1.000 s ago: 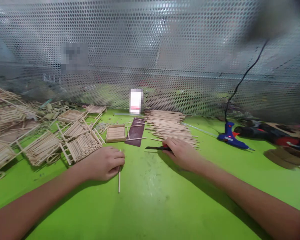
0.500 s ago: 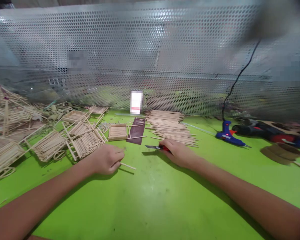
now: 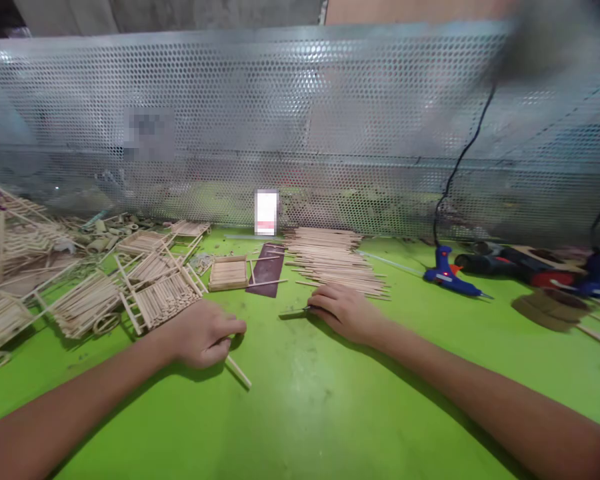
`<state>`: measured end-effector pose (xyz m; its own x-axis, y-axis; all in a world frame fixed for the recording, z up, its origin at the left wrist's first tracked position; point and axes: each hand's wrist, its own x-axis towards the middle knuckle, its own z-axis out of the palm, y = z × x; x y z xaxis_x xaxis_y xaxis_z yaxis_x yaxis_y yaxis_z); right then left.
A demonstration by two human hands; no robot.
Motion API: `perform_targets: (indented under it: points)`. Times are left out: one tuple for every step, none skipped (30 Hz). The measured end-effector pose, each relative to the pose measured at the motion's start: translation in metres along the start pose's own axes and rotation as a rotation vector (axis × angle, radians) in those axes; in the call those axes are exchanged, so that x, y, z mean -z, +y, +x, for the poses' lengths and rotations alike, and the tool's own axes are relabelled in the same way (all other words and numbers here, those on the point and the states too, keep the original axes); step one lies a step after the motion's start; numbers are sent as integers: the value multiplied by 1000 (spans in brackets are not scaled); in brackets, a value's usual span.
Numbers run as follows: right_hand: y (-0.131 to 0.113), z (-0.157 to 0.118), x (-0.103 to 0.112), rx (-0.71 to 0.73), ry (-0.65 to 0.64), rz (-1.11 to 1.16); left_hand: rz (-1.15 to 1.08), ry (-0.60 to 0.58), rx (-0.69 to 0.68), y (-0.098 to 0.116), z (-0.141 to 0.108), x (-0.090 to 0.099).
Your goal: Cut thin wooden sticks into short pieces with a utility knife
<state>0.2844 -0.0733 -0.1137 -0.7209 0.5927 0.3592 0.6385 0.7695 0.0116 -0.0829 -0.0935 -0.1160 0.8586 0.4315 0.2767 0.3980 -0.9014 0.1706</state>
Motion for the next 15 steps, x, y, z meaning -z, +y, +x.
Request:
perform_targets:
  points:
    - [0,0,0,-1,-2,2,7,0,-5,-1,0,-1]
    - [0,0,0,-4,-4,2,17,-4,-6,-2,-1,-2]
    - [0,0,0,-5,-8,3,31,-9,-5,-3,-1,-3]
    - [-1,0,1,-6,-14,4,45,-11,-5,-4,-1,-3]
    - [-1,0,1,-7,-22,8,61,-12,-5,-6,0,-4]
    - [-1,0,1,-9,-30,12,76,-11,-7,-7,0,-5]
    - [-1,0,1,-12,-36,18,91,-6,-10,-8,0,-6]
    - [-1,0,1,-13,-40,23,106,5,-12,-9,0,-7]
    - [0,0,1,-12,-42,27,118,15,-14,-10,0,-8]
    - [0,0,1,-10,-43,31,125,23,-15,-11,0,-9]
    - [0,-1,1,-8,-44,34,127,28,-12,-12,0,-10]
    - [0,-1,1,-6,-45,36,125,34,-6,-12,1,-10]
    - [0,-1,1,-5,-46,38,120,37,4,-13,1,-11]
    - [0,-1,1,-5,-47,41,110,35,17,-13,2,-12]
    - [0,-1,2,-4,-46,44,97,31,29,-12,3,-13]
